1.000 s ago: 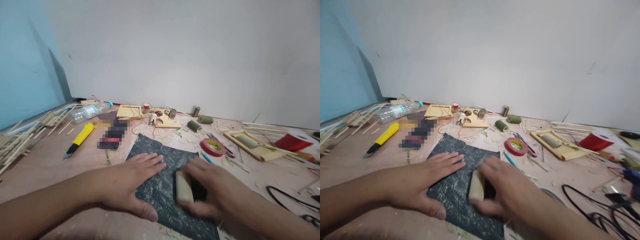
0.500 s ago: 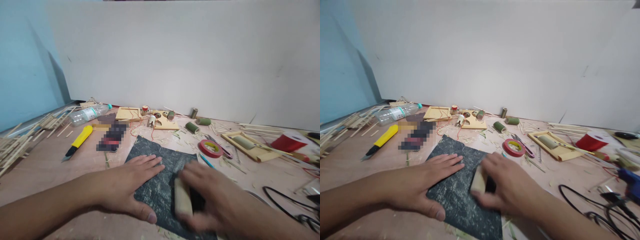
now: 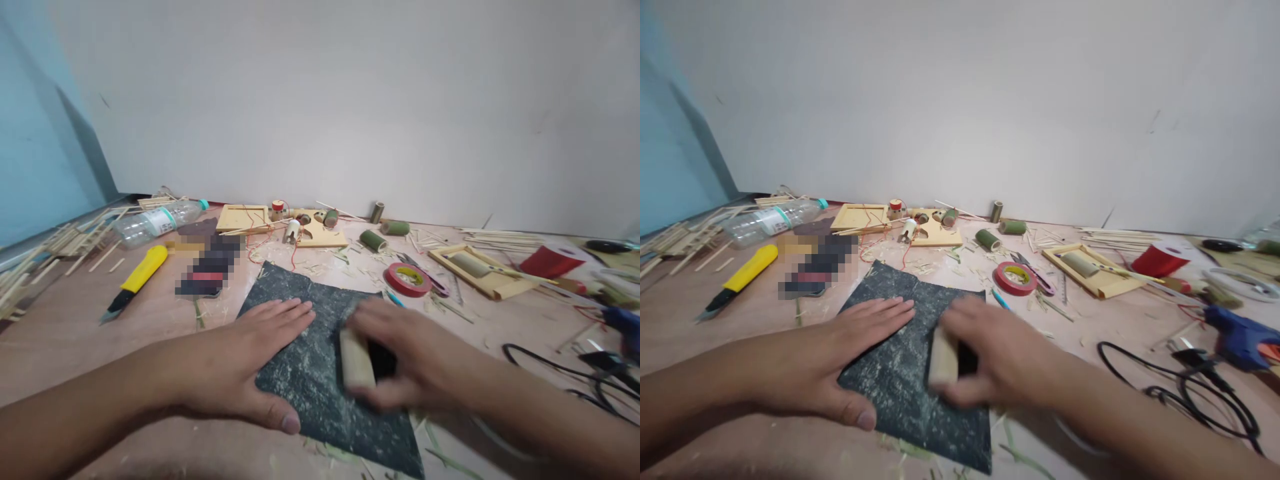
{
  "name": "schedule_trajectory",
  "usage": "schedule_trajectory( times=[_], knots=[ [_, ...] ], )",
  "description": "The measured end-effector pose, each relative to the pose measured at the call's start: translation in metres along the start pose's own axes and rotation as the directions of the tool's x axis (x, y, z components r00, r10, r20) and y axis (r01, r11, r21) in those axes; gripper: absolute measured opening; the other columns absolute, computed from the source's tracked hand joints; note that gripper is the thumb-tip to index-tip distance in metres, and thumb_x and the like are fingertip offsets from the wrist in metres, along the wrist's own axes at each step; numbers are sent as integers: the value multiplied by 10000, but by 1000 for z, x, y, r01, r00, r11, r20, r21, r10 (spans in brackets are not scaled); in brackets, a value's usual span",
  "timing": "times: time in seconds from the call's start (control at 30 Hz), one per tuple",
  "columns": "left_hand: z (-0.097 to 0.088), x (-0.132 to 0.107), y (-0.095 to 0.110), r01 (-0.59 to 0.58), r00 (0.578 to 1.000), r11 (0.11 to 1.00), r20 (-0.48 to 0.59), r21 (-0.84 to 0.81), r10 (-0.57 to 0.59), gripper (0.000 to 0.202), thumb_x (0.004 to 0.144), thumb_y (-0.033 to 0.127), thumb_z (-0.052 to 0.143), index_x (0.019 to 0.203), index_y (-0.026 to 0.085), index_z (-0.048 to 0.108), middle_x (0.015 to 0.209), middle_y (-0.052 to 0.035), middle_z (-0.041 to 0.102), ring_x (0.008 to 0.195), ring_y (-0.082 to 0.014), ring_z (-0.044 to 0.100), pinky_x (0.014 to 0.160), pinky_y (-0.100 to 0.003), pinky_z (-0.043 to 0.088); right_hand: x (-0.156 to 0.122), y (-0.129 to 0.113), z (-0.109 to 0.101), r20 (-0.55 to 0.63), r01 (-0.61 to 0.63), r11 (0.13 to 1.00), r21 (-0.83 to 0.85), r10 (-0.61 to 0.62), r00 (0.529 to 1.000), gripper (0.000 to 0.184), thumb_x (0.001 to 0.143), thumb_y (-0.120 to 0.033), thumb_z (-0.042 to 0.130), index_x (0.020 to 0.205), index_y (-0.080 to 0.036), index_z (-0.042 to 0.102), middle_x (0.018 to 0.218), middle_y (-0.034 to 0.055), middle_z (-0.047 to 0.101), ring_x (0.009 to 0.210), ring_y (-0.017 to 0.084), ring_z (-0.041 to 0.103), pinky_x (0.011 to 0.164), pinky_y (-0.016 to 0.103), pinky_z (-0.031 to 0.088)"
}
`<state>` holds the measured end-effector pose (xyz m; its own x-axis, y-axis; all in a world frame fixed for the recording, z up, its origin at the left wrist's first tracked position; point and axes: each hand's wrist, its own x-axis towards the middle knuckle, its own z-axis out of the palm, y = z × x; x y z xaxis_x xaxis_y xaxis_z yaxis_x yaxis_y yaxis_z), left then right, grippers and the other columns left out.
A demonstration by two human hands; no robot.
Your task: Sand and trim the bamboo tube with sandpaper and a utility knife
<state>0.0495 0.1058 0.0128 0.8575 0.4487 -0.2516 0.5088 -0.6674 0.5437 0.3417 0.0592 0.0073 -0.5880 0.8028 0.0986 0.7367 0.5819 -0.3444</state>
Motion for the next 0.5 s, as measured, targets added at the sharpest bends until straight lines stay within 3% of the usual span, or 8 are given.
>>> schedule_trajectory(
  times=[0.1, 0.27, 0.43, 0.5],
  knots=[
    [-1, 2, 1, 1, 1000, 1000, 9, 31, -2, 1108, 841, 701, 705, 1664, 288, 89, 1724, -78, 39, 1579, -376, 42, 1278, -568, 108, 1, 6, 0, -111, -126, 989, -81, 116, 987, 315, 851, -478, 739, 856, -210, 573, 873, 49, 598, 828, 234, 552, 734, 361, 436],
    [0, 3, 1, -1, 1000, 998, 18, 56, 0, 1112, 843, 702, 698, 1667, 272, 88, 1724, -89, 46, 1582, -364, 60, 1278, -555, 113, -1, -11, 8, 16, 85, 996, 39, -86, 996, 415, 701, -493, 841, 827, -216, 559, 867, 19, 580, 821, 214, 550, 706, 322, 443],
    [-2, 3, 5, 55, 998, 996, 14, 68, -56, 1120, 847, 737, 661, 1670, 234, 92, 1723, -106, 40, 1581, -374, 32, 1268, -580, 132, 10, 2, 1, -62, -106, 993, -45, 103, 993, 381, 841, -537, 744, 933, -202, 588, 958, 48, 573, 867, 227, 574, 743, 343, 466],
    [-3, 3, 7, 83, 996, 994, 15, 66, -85, 1160, 827, 758, 665, 1672, 218, 80, 1723, -120, 42, 1577, -389, 37, 1260, -585, 169, 15, 0, -3, -73, -128, 986, -106, 121, 990, 365, 863, -530, 724, 915, -196, 587, 942, 56, 583, 859, 233, 576, 742, 352, 464]
  ],
)
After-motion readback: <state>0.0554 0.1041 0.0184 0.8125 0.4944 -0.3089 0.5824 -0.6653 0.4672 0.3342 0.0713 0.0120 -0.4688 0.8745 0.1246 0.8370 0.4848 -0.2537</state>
